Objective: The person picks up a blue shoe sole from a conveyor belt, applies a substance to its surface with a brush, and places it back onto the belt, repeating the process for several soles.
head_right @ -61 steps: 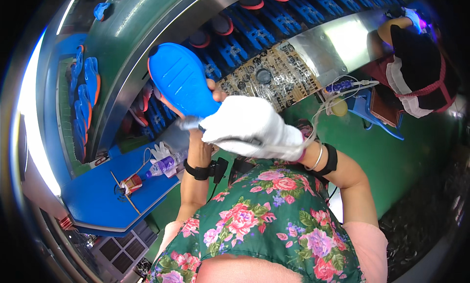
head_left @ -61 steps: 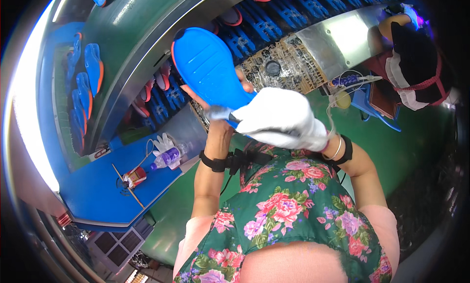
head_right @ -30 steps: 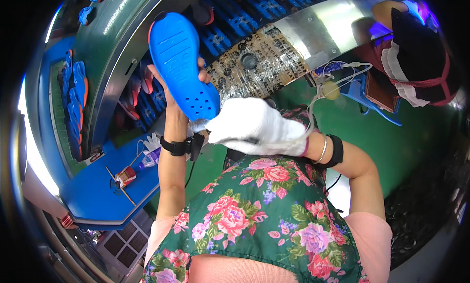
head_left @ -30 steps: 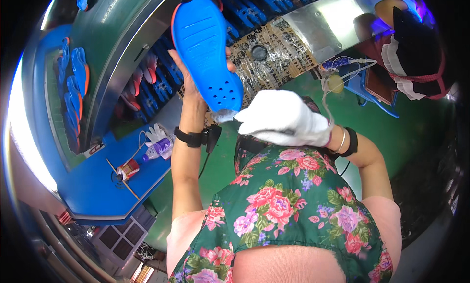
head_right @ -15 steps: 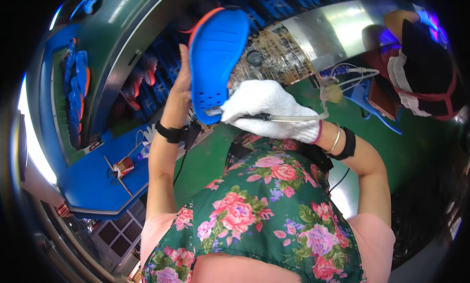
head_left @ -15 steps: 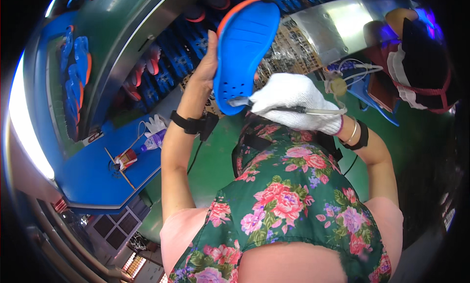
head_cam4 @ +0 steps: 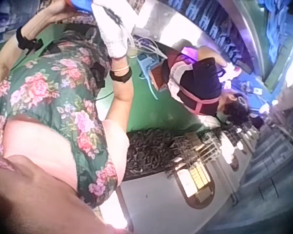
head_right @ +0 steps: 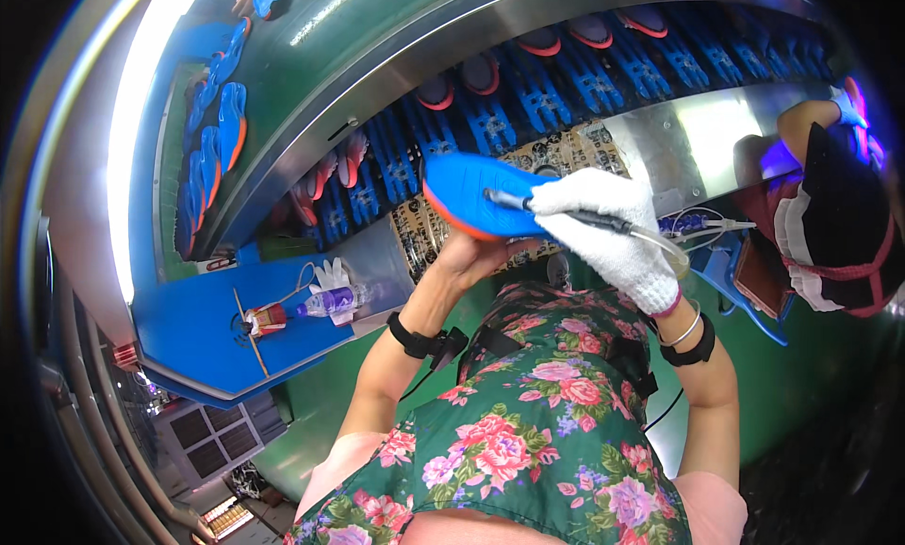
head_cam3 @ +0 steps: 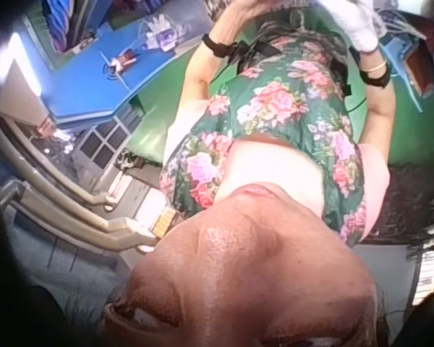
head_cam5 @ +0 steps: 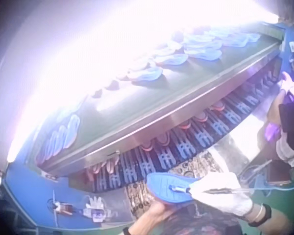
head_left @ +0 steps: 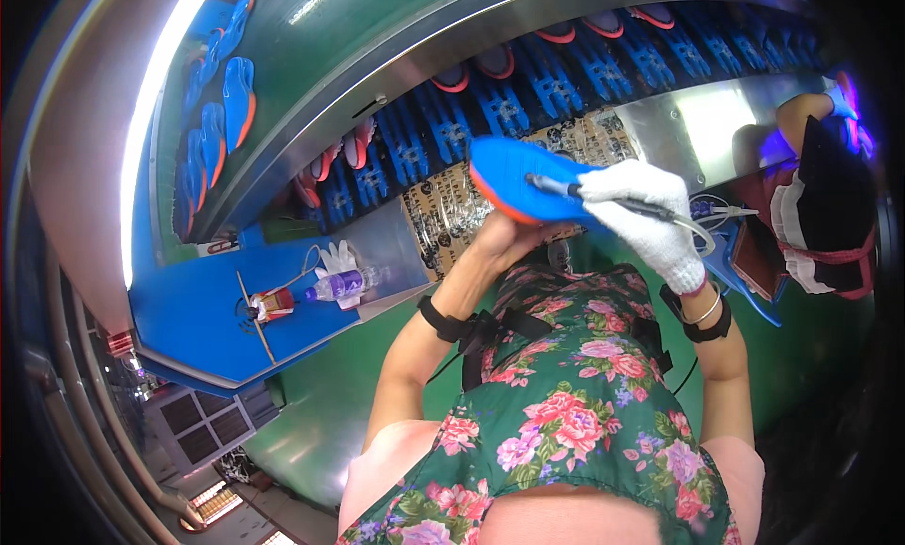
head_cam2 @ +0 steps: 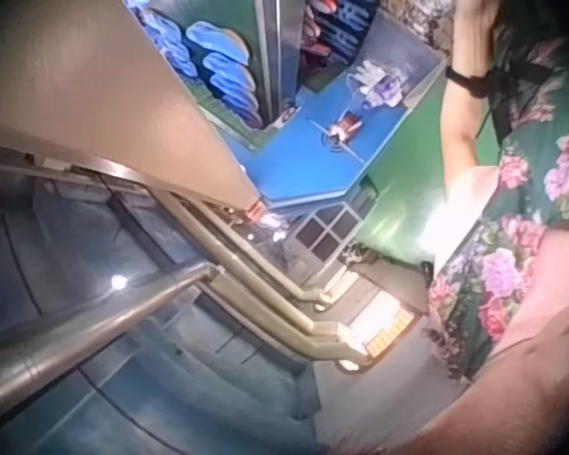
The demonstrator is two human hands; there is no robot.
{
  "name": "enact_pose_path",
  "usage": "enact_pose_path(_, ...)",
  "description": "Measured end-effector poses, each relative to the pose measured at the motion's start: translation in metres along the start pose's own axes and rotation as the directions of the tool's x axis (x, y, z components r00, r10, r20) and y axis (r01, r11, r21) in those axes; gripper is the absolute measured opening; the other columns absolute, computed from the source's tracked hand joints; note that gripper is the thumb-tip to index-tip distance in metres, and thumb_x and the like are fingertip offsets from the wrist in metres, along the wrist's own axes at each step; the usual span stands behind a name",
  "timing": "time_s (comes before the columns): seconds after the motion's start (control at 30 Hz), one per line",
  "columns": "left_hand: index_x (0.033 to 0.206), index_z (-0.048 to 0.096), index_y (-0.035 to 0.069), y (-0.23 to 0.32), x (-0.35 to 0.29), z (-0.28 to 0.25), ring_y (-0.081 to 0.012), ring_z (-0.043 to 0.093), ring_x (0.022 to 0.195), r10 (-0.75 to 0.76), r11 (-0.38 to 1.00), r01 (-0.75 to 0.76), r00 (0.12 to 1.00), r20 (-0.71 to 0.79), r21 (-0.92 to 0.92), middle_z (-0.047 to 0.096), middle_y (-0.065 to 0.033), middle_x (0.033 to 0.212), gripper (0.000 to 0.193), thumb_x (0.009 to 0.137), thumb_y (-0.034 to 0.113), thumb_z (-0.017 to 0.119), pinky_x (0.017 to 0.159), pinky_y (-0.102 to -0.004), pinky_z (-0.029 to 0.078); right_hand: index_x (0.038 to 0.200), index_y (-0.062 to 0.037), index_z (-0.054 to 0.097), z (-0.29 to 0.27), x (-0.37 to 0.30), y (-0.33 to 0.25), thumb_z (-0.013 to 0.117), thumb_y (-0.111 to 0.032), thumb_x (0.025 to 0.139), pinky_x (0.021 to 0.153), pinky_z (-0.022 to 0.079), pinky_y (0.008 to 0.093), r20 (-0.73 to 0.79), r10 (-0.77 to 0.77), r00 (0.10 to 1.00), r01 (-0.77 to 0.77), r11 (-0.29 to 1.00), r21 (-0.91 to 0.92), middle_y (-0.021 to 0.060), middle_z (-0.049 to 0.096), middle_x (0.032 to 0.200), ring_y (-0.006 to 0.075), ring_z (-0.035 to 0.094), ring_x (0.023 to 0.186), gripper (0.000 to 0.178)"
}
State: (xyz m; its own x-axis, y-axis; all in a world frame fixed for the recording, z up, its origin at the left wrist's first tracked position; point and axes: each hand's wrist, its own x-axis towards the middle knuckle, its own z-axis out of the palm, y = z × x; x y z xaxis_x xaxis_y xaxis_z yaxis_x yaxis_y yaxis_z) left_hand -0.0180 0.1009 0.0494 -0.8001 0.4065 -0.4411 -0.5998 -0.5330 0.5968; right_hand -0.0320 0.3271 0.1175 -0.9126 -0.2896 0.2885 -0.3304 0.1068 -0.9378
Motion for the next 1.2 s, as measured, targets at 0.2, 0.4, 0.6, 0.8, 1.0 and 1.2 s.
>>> enact_pose_path(0.2,0.152,0.039,0.003,-0.007,-0.013,-0.021,-0.0471,0.053,0.131,-0.036,0.673,0.202,0.970,0.242,-0.712,0.046,-0.0282,0.149,0.082,0.101,0.068,0.041,0.105,-0.0653,0.050,0.098,-0.0037,0.078,0.012,-0.019,-0.014,0.080,-0.003,0.081,0.080,0.058,0.0344,-0.039,0.007,0.999,-0.006,1.000,0.011,0.0111,0.077,0.096,0.0229,0.074,0.088,0.017)
enact_pose_path(0.4,0.157,0.035,0.009,-0.011,-0.017,0.001,-0.0422,0.051,0.135,0.189,0.858,-0.045,0.954,0.233,-0.512,0.047,-0.0236,0.152,0.097,0.087,0.072,0.058,0.112,-0.0573,0.044,0.096,-0.0051,0.080,0.019,-0.018,-0.020,0.081,-0.005,0.080,0.073,0.057,0.0346,-0.114,-0.186,0.976,0.167,0.973,-0.157,0.0102,0.078,0.096,0.0246,0.073,0.081,0.017)
enact_pose_path(0.6,0.156,0.036,0.010,-0.023,-0.001,0.006,-0.0332,0.053,0.136,0.275,0.849,-0.142,0.941,0.196,-0.510,0.049,-0.0209,0.151,0.096,0.086,0.066,0.069,0.115,-0.0541,0.043,0.098,-0.0040,0.079,0.015,0.003,-0.029,0.082,-0.003,0.076,0.076,0.057,0.0363,-0.126,-0.338,0.933,0.305,0.925,-0.226,0.0117,0.078,0.097,0.0256,0.074,0.085,0.022)
enact_pose_path(0.8,0.158,0.034,0.012,-0.035,-0.001,0.001,-0.0373,0.049,0.140,0.258,0.668,0.139,0.878,0.403,-0.731,0.047,-0.0158,0.154,0.091,0.091,0.066,0.063,0.116,-0.0575,0.040,0.106,-0.0030,0.078,0.011,0.038,-0.033,0.077,0.000,0.078,0.081,0.057,0.0382,-0.079,-0.527,0.846,0.470,0.808,-0.357,0.0144,0.077,0.106,0.0285,0.073,0.092,0.028)
enact_pose_path(1.0,0.160,0.029,0.012,-0.032,-0.008,-0.011,-0.0381,0.046,0.142,0.138,0.965,-0.119,0.988,0.067,-0.233,0.043,-0.0174,0.158,0.088,0.095,0.061,0.061,0.118,-0.0578,0.038,0.115,-0.0063,0.077,0.032,0.030,-0.030,0.074,-0.007,0.081,0.085,0.057,0.0415,0.072,-0.535,0.842,0.509,0.741,-0.438,0.0138,0.076,0.112,0.0322,0.072,0.096,0.033)
enact_pose_path(1.2,0.159,0.034,0.012,-0.017,0.001,-0.004,-0.0374,0.047,0.141,0.223,0.950,-0.215,0.975,0.008,-0.227,0.047,-0.0159,0.155,0.086,0.097,0.069,0.049,0.118,-0.0560,0.038,0.099,-0.0059,0.079,0.034,0.039,-0.026,0.079,-0.001,0.078,0.077,0.058,0.0370,-0.223,-0.384,0.896,0.343,0.917,-0.205,0.0132,0.078,0.097,0.0286,0.073,0.086,0.021)
